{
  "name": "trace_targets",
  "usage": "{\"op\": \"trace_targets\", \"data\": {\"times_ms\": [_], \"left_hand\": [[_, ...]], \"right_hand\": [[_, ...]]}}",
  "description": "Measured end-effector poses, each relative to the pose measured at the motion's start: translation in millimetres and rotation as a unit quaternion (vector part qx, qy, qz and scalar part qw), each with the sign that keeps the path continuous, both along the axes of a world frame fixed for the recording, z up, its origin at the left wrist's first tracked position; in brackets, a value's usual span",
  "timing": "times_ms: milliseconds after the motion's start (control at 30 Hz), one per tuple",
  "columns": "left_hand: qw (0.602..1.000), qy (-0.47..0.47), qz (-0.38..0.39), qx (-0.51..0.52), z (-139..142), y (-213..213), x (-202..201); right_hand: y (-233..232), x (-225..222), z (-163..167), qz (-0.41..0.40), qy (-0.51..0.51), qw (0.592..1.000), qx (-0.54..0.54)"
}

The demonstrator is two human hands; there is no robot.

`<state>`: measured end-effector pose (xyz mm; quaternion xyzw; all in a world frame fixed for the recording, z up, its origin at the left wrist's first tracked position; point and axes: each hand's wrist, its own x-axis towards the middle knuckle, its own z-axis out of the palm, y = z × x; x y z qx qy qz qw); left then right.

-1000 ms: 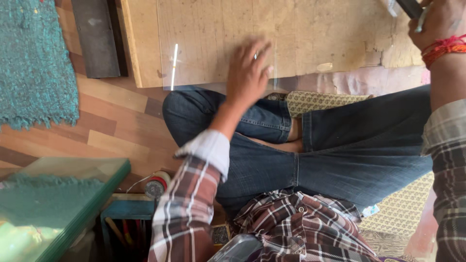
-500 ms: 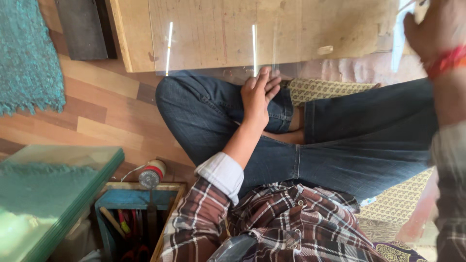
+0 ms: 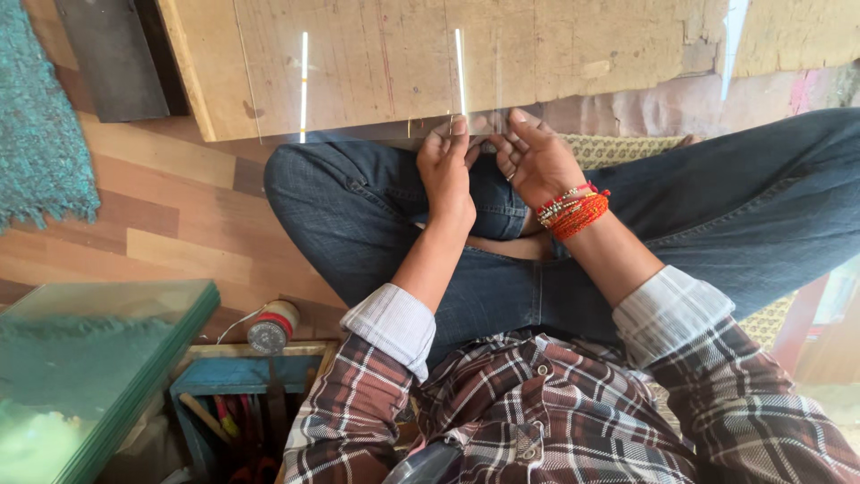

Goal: The person sits on the floor and uses a metal ruler and a utility knife to score and snap a sheet of glass. They repeatedly measure, score, and break off strips, placing finished pieces aside.

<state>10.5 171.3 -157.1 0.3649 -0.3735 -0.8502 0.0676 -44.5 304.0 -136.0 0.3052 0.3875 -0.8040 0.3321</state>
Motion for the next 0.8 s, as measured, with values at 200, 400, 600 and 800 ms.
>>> {"op": "trace_targets", "data": {"times_ms": [200,400,600,800], "left_hand": [[1.000,-0.009,0.018,0.021,9.0,-0.3,6.0],[0.999,0.013,0.027,0.041,18.8,0.5,5.5],[0.998,0.018,0.012,0.060,22.6,-3.4,6.0],[1.000,0.009,0.021,0.018,-1.0,-7.9,4.8]], "right_hand": [[2.0,4.8,-3.8,-0.011,0.024,1.000,-0.001],[-1.6,7.0,19.2,-0.009,0.037,0.999,-0.011],[-5.6,5.9,35.6,-0.011,0.045,0.999,-0.025],[-8.4,3.5,45.0,0.010,0.052,0.999,0.007]]}}
